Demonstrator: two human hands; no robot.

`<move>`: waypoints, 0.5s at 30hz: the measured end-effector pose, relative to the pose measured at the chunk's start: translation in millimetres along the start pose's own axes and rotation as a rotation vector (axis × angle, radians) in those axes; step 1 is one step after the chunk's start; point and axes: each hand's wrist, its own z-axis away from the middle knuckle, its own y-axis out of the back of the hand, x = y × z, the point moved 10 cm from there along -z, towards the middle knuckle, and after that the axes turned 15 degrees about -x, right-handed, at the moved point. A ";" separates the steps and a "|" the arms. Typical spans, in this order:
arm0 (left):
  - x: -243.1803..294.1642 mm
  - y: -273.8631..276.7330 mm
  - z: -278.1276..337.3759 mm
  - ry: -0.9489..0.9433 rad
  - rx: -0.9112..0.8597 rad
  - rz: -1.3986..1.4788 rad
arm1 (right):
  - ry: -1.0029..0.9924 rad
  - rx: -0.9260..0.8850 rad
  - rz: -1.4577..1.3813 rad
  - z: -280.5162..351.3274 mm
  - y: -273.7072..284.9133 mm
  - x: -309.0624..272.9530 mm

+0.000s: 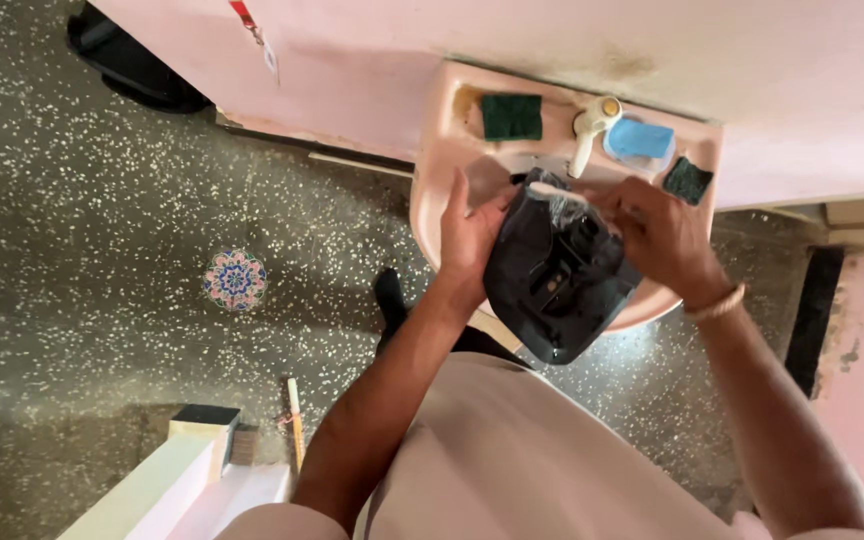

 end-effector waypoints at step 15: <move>9.0 1.0 14.5 0.039 -0.006 0.055 | 0.144 -0.063 -0.010 8.8 -21.0 -30.8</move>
